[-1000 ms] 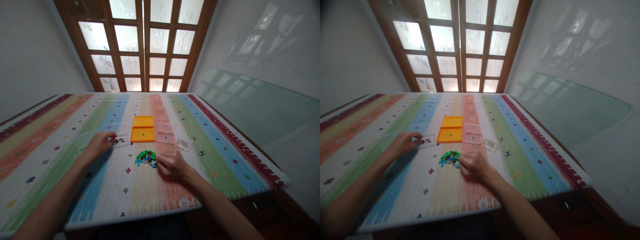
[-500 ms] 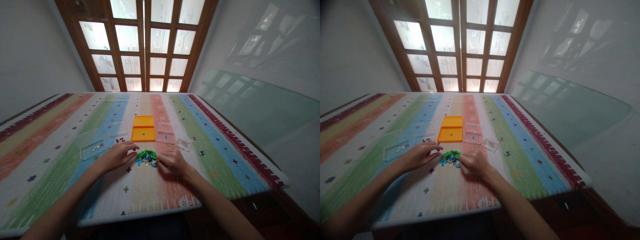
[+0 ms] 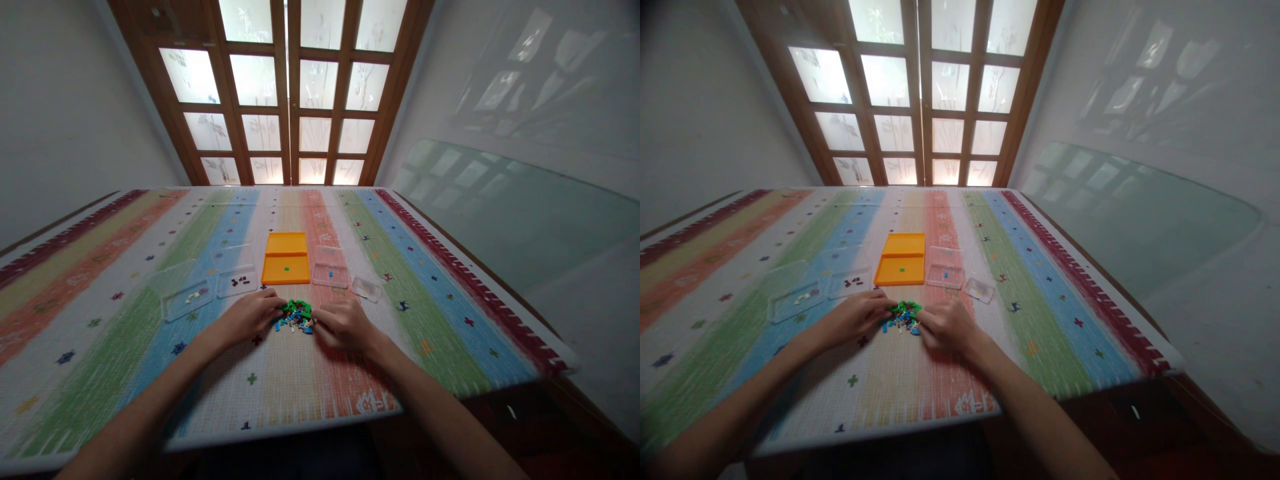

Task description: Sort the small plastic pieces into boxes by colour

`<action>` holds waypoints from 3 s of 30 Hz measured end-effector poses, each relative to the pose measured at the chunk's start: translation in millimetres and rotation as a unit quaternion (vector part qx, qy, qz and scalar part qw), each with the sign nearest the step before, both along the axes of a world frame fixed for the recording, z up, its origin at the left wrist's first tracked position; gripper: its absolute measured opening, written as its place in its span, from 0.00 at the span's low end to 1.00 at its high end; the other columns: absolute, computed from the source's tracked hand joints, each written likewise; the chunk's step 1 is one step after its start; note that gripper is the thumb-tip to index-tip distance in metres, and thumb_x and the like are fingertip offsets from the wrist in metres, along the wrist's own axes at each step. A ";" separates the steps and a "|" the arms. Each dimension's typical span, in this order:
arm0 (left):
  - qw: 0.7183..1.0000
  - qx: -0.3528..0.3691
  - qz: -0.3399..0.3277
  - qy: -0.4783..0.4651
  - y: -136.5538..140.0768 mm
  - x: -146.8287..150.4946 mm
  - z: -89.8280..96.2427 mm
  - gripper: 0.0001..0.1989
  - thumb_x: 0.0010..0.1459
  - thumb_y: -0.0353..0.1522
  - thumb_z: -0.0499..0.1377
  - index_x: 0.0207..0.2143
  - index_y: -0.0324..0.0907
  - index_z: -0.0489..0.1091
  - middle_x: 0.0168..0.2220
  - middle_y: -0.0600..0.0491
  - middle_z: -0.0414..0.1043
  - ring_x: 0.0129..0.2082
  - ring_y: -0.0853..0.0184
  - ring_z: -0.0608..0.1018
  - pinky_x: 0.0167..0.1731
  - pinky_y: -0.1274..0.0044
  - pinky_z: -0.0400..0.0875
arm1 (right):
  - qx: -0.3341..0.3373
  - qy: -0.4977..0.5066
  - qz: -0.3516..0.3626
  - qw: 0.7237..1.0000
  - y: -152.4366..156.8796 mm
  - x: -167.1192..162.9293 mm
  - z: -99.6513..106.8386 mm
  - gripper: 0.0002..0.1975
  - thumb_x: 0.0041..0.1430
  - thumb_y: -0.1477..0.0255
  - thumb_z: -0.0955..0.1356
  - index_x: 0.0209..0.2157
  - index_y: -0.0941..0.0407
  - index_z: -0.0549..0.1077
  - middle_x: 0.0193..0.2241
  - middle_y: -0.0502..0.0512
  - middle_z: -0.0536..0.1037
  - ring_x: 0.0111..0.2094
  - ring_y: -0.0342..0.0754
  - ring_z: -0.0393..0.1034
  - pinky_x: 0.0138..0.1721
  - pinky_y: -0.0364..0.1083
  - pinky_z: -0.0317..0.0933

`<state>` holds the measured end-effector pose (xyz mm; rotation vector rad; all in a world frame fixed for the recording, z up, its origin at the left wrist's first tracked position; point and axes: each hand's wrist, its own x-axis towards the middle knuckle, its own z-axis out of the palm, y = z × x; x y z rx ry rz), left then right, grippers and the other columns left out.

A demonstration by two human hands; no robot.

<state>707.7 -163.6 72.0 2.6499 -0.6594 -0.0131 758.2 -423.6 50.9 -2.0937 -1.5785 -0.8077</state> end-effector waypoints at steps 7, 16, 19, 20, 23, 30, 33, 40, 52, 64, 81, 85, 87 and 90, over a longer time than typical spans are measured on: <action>1.000 -0.007 -0.007 -0.005 2.2 2.7 -2.2 0.11 0.69 0.30 0.54 0.45 0.40 0.77 0.39 0.48 0.79 0.38 0.63 0.79 0.40 0.75 0.71 | -0.014 0.001 -0.004 1.000 -0.5 -1.3 0.7 0.13 0.63 0.77 0.62 0.25 0.56 0.70 0.18 0.48 0.68 0.19 0.42 0.55 0.25 0.47 0.41; 0.999 -0.030 -0.014 -0.041 1.9 7.3 -1.7 0.12 0.70 0.32 0.51 0.44 0.40 0.75 0.39 0.47 0.79 0.38 0.63 0.79 0.40 0.74 0.72 | -0.017 0.001 0.001 1.000 -0.8 -1.7 1.7 0.12 0.62 0.78 0.62 0.25 0.56 0.69 0.18 0.48 0.68 0.19 0.42 0.55 0.25 0.47 0.42; 0.997 -0.046 0.013 -0.060 2.6 13.5 4.6 0.12 0.70 0.33 0.53 0.44 0.40 0.75 0.40 0.47 0.79 0.37 0.63 0.79 0.41 0.73 0.72 | -0.026 0.001 0.001 1.000 -1.6 -1.0 1.3 0.12 0.63 0.77 0.62 0.25 0.56 0.68 0.19 0.48 0.68 0.20 0.42 0.55 0.25 0.47 0.42; 0.997 -0.051 0.025 -0.059 2.8 16.8 7.5 0.12 0.70 0.34 0.53 0.44 0.40 0.75 0.40 0.47 0.79 0.36 0.63 0.79 0.41 0.72 0.72 | -0.030 0.001 0.002 1.000 -1.8 -1.0 1.3 0.12 0.63 0.77 0.62 0.25 0.56 0.68 0.19 0.48 0.68 0.20 0.42 0.55 0.25 0.47 0.42; 0.995 -0.065 0.067 -0.045 3.2 31.0 16.2 0.13 0.69 0.34 0.52 0.44 0.39 0.76 0.40 0.46 0.80 0.35 0.64 0.79 0.41 0.72 0.73 | -0.033 0.001 -0.002 0.999 -1.9 -1.4 1.4 0.12 0.63 0.77 0.62 0.25 0.56 0.68 0.19 0.48 0.68 0.20 0.42 0.56 0.25 0.47 0.41; 0.989 -0.068 0.130 0.019 -0.9 76.4 24.0 0.14 0.63 0.35 0.55 0.44 0.40 0.79 0.39 0.49 0.82 0.38 0.63 0.80 0.43 0.74 0.73 | -0.036 0.000 0.000 0.999 -1.5 0.9 -1.7 0.12 0.63 0.76 0.62 0.25 0.55 0.68 0.19 0.48 0.68 0.20 0.42 0.56 0.26 0.47 0.42; 0.979 -0.103 0.160 0.069 -7.4 92.1 23.2 0.12 0.60 0.33 0.57 0.40 0.40 0.79 0.41 0.48 0.82 0.42 0.62 0.80 0.44 0.74 0.72 | -0.036 0.002 0.000 0.999 -1.5 2.1 -1.8 0.13 0.64 0.76 0.61 0.25 0.55 0.69 0.19 0.48 0.68 0.20 0.42 0.56 0.26 0.47 0.42; 0.949 -0.160 0.201 0.185 -20.3 113.9 17.3 0.14 0.61 0.40 0.58 0.36 0.38 0.75 0.23 0.54 0.70 0.22 0.68 0.71 0.26 0.76 0.67 | -0.042 0.007 -0.017 0.999 -2.3 1.5 1.0 0.13 0.64 0.75 0.62 0.25 0.55 0.69 0.19 0.48 0.68 0.20 0.42 0.56 0.26 0.47 0.42; 0.955 -0.119 0.182 0.200 -20.9 125.0 12.5 0.15 0.56 0.42 0.58 0.26 0.40 0.73 0.19 0.56 0.65 0.21 0.68 0.68 0.23 0.77 0.62 | -0.038 -0.001 -0.017 0.999 -3.5 1.2 6.1 0.12 0.63 0.76 0.61 0.26 0.55 0.68 0.19 0.48 0.68 0.20 0.42 0.56 0.26 0.48 0.41; 0.983 -0.017 0.179 0.041 -18.8 129.5 15.7 0.11 0.57 0.32 0.60 0.36 0.38 0.81 0.35 0.45 0.83 0.35 0.61 0.80 0.40 0.74 0.70 | -0.057 0.000 -0.030 0.998 -3.3 1.6 4.9 0.11 0.63 0.75 0.62 0.26 0.55 0.69 0.19 0.48 0.68 0.21 0.43 0.56 0.25 0.48 0.40; 0.999 -0.020 0.033 -0.024 -2.0 54.6 43.5 0.11 0.64 0.32 0.58 0.39 0.40 0.80 0.35 0.49 0.80 0.30 0.67 0.76 0.36 0.76 0.69 | -0.051 -0.003 -0.017 0.999 -3.6 1.4 2.5 0.13 0.65 0.75 0.62 0.26 0.55 0.69 0.20 0.49 0.69 0.21 0.42 0.56 0.26 0.48 0.41; 0.999 -0.008 -0.019 0.040 6.1 21.1 36.5 0.10 0.65 0.32 0.57 0.39 0.42 0.80 0.35 0.51 0.79 0.31 0.67 0.77 0.35 0.77 0.68 | -0.052 -0.002 -0.011 0.999 -1.8 0.2 0.2 0.13 0.65 0.75 0.62 0.25 0.55 0.69 0.20 0.49 0.69 0.20 0.43 0.56 0.25 0.48 0.41; 0.998 -0.001 -0.030 0.046 7.9 11.2 30.3 0.10 0.64 0.30 0.57 0.39 0.43 0.80 0.34 0.51 0.79 0.32 0.67 0.77 0.36 0.77 0.68 | -0.055 -0.001 -0.007 0.998 -1.7 0.1 -1.1 0.13 0.64 0.75 0.62 0.25 0.55 0.69 0.20 0.49 0.70 0.20 0.42 0.56 0.25 0.48 0.41; 0.998 0.004 -0.041 0.042 9.0 4.6 20.8 0.11 0.60 0.26 0.56 0.36 0.42 0.79 0.32 0.51 0.78 0.32 0.67 0.77 0.34 0.78 0.67 | -0.063 0.002 -0.007 0.998 -1.8 0.4 -3.0 0.12 0.63 0.76 0.63 0.26 0.55 0.69 0.20 0.49 0.70 0.20 0.42 0.56 0.25 0.47 0.42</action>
